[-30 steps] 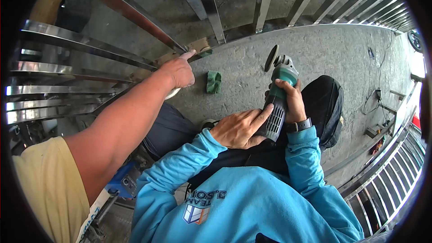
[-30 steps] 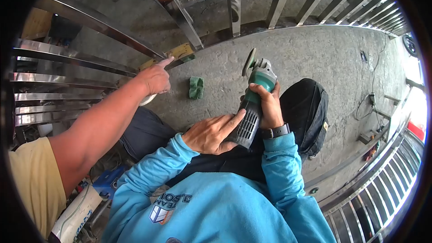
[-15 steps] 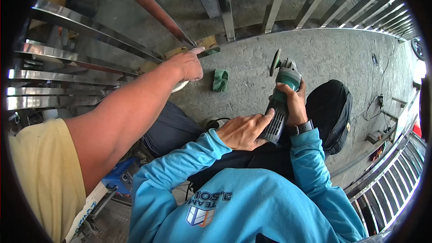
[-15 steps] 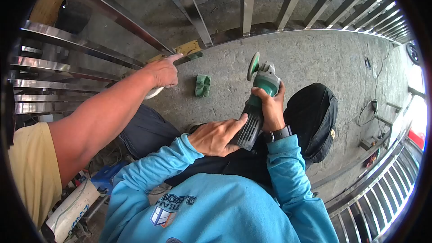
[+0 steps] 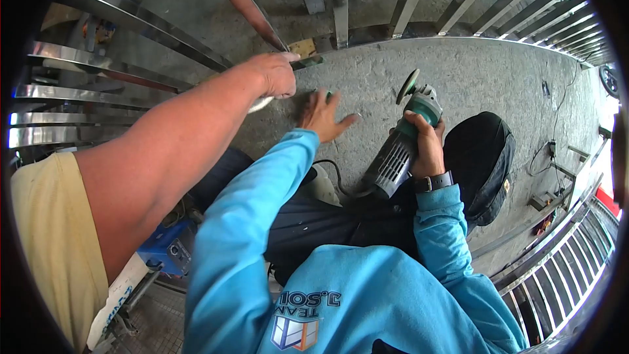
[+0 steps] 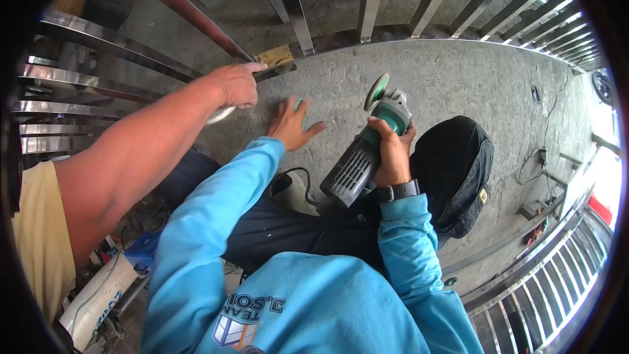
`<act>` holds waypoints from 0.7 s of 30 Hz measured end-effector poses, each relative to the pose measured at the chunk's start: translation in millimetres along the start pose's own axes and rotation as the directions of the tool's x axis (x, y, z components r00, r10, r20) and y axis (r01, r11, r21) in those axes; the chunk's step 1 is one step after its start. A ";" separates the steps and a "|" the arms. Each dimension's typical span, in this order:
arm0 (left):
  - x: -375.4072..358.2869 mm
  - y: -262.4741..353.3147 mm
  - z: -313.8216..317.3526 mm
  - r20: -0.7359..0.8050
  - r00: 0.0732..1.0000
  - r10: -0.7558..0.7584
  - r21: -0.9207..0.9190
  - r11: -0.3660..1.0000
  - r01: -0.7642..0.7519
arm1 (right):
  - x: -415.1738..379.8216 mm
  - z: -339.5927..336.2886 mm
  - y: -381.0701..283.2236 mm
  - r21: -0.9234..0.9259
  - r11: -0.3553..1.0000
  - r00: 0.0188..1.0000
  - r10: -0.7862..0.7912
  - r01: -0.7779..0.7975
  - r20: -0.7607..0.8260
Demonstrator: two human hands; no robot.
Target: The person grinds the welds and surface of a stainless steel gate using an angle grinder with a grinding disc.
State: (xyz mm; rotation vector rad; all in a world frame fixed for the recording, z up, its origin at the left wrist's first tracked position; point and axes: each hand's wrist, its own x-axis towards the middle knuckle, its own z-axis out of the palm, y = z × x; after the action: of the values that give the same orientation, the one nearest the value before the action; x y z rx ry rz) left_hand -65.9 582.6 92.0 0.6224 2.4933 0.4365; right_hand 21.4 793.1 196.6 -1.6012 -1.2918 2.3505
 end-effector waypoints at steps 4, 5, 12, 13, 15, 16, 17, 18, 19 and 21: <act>27.8 -35.1 37.1 0.000 0.956 -0.293 0.179 0.941 0.288 | 7.9 -1.0 10.3 -0.017 1.000 0.999 -0.009 0.009 -0.037; 30.1 -39.2 45.1 0.023 0.960 -0.280 0.097 0.956 0.277 | 10.6 -1.7 13.6 -0.073 0.997 0.999 -0.034 0.033 -0.019; 54.8 -49.3 62.6 0.191 0.892 -0.410 -0.568 0.695 0.441 | 19.6 13.2 27.1 -0.262 0.960 0.995 -0.097 0.099 0.019; 50.0 -30.1 46.8 0.447 0.787 -0.425 -0.818 0.161 0.552 | 19.9 16.6 28.4 -0.304 0.942 0.990 -0.133 0.139 0.039; 37.2 -4.7 13.0 0.471 0.798 -0.376 -0.866 -0.027 0.499 | 30.5 17.8 40.4 -0.355 0.911 0.978 -0.194 0.210 0.079; 33.3 0.4 5.9 0.482 0.811 -0.333 -0.876 -0.218 0.431 | 27.5 21.4 38.8 -0.356 0.912 0.979 -0.191 0.205 0.076; 30.7 6.2 -0.7 0.464 0.824 -0.326 -0.885 -0.224 0.409 | 24.4 25.6 38.1 -0.371 0.901 0.974 -0.200 0.224 0.103; 31.0 5.3 4.1 0.467 0.820 -0.330 -0.883 -0.224 0.413 | 22.8 28.8 38.3 -0.384 0.891 0.970 -0.207 0.242 0.131; 33.2 3.6 11.2 0.349 0.866 -0.358 -0.937 -0.116 0.329 | 24.6 29.8 40.2 -0.429 0.870 0.970 -0.204 0.243 0.135; 36.5 3.9 22.8 0.093 0.915 -0.392 -0.969 0.176 0.174 | 24.9 30.4 41.3 -0.448 0.863 0.972 -0.198 0.233 0.125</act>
State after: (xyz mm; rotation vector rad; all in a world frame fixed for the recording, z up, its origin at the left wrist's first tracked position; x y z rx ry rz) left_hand -79.3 608.6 60.1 -0.4612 1.7854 1.7630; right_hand 3.0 758.1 155.5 -1.3655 -2.0504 2.0886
